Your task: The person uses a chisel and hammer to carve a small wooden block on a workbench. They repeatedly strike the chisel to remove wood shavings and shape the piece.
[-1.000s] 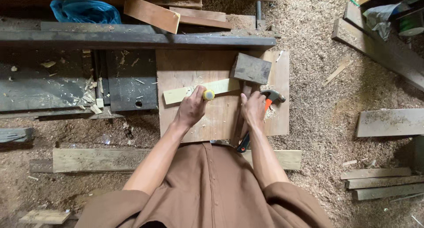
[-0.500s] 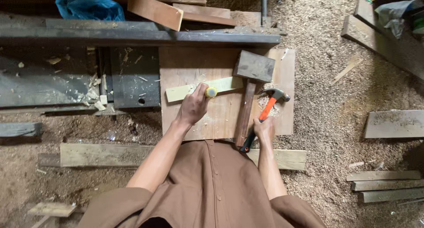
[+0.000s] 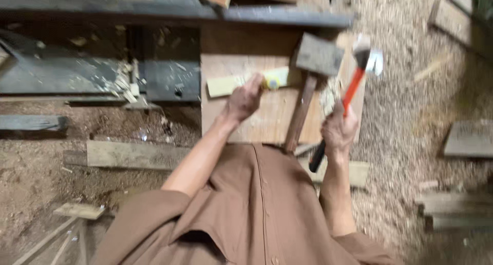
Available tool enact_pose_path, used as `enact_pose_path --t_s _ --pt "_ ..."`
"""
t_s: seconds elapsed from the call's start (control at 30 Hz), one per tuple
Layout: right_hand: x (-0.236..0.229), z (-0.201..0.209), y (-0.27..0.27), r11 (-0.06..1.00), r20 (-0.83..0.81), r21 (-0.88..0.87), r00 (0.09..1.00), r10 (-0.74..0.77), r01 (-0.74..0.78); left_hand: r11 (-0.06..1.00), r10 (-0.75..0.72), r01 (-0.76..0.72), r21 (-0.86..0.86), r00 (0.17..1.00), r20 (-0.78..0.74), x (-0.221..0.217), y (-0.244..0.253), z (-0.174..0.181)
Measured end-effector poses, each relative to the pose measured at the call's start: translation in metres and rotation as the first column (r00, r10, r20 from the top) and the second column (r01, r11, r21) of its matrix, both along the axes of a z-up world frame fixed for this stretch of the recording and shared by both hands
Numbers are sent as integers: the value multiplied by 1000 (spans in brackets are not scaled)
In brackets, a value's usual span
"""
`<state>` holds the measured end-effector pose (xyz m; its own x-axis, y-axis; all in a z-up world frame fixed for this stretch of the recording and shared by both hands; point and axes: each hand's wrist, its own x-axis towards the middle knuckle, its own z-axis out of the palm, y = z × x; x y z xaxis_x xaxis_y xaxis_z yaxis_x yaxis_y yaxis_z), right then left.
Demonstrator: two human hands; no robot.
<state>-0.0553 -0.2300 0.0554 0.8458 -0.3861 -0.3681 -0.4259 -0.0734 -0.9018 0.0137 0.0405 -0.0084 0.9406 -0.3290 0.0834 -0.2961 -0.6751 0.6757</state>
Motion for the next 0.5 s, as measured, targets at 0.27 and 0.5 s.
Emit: enact_pose_path --t_s 0.27,0.5 --pt "-9 121 86 865 -166 472 947 276 -169 999 1 -2 -54 1000 -11 3 6 25" --pt "-25 146 113 886 8 96 890 456 -454 992 34 -31 -123 999 26 4 9 33"
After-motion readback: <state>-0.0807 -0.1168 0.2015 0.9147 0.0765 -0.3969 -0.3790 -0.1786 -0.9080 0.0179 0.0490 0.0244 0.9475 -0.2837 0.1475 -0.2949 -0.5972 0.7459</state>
